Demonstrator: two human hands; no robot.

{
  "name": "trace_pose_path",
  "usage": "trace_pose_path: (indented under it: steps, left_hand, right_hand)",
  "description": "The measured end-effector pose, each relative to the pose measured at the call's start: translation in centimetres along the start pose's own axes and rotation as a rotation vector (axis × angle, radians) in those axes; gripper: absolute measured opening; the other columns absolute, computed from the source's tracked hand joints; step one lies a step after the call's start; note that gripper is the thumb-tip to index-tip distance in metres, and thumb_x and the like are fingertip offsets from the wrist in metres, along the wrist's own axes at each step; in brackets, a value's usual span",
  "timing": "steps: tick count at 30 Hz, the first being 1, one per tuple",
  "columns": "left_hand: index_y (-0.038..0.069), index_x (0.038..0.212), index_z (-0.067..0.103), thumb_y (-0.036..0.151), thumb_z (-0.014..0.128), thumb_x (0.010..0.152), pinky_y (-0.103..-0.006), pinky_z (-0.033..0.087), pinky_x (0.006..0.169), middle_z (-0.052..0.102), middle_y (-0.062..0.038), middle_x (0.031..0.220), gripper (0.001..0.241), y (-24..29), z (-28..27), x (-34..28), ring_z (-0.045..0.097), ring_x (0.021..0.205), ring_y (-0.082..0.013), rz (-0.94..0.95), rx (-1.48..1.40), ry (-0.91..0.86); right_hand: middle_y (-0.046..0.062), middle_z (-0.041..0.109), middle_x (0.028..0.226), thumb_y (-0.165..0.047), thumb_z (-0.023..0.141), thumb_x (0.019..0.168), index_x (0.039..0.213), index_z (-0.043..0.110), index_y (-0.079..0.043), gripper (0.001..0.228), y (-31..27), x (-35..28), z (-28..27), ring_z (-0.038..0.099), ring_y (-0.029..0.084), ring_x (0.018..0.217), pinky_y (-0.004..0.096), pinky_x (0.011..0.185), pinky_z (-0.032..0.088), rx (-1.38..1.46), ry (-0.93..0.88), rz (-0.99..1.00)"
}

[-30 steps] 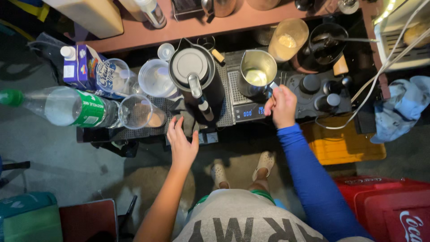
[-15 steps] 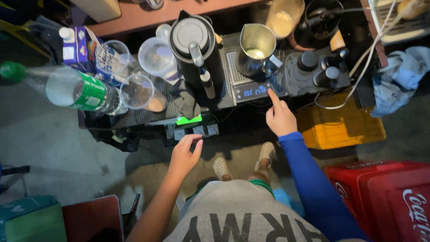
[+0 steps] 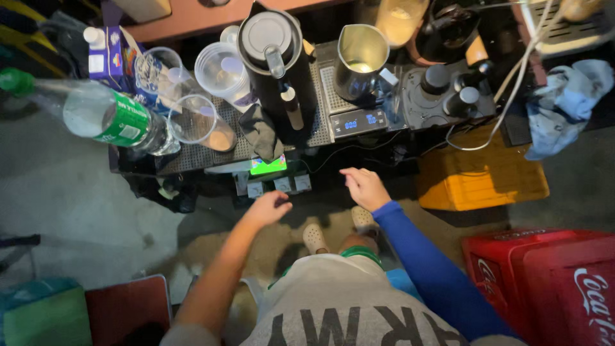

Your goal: The person prepares multiple drinks at a counter. They scoop a yellow powder into a metal pitcher, add liquid from a kettle, and use a handheld frother to mix the contents. They also pour a dark liquid into a plastic cup and add a white liquid from a squeeze bottle.

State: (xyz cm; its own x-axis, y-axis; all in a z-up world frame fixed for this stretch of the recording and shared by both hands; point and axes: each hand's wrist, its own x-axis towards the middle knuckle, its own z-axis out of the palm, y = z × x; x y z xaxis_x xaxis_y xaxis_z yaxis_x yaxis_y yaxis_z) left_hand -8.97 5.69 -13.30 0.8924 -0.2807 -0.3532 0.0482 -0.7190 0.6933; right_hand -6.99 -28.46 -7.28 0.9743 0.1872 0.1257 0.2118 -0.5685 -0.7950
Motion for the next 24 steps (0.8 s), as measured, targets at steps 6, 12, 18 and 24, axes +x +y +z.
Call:
trace_pose_path:
  steps: [6, 12, 18, 24]
  left_hand:
    - [0.005, 0.116, 0.069, 0.042, 0.073, 0.088, -0.0454, 0.054, 0.090, 0.071, -0.021, 0.112, 0.047, -3.6, -1.6, 8.8, 0.067, 0.106, -0.0382, 0.009, 0.331, 0.279]
    - [0.006, 0.119, 0.069, 0.046, 0.074, 0.084, -0.0442, 0.054, 0.093, 0.071, -0.020, 0.116, 0.054, -3.7, 0.6, 18.6, 0.068, 0.109, -0.0365, 0.103, 0.321, 0.514]
    - [0.007, 0.122, 0.069, 0.050, 0.076, 0.080, -0.0429, 0.054, 0.095, 0.072, -0.019, 0.119, 0.061, -9.0, 3.5, 22.6, 0.068, 0.111, -0.0348, -0.129, 0.354, 0.549]
    - [0.008, 0.125, 0.069, 0.054, 0.077, 0.076, -0.0416, 0.054, 0.097, 0.072, -0.018, 0.123, 0.068, -11.0, 5.4, 26.1, 0.069, 0.114, -0.0331, -0.108, 0.310, 0.575]
  right_hand:
    - [0.020, 0.071, 0.110, -0.022, 0.060, 0.101, 0.124, 0.066, -0.001, 0.032, 5.0, 7.7, 7.8, 0.068, 0.038, 0.104, 0.042, 0.091, 0.054, 0.088, -0.122, 0.139]
    - [0.020, 0.070, 0.111, -0.022, 0.058, 0.102, 0.125, 0.065, -0.001, 0.032, 11.0, 16.2, 14.9, 0.067, 0.038, 0.104, 0.042, 0.092, 0.053, 0.010, -0.181, 0.286]
    - [0.020, 0.069, 0.111, -0.022, 0.055, 0.103, 0.125, 0.064, 0.000, 0.032, 15.8, 19.5, 19.0, 0.066, 0.038, 0.104, 0.042, 0.093, 0.052, -0.012, -0.138, 0.385]
    - [0.020, 0.068, 0.112, -0.022, 0.052, 0.104, 0.126, 0.063, 0.000, 0.033, 16.5, 19.7, 21.2, 0.064, 0.038, 0.104, 0.042, 0.093, 0.050, 0.010, -0.120, 0.418]
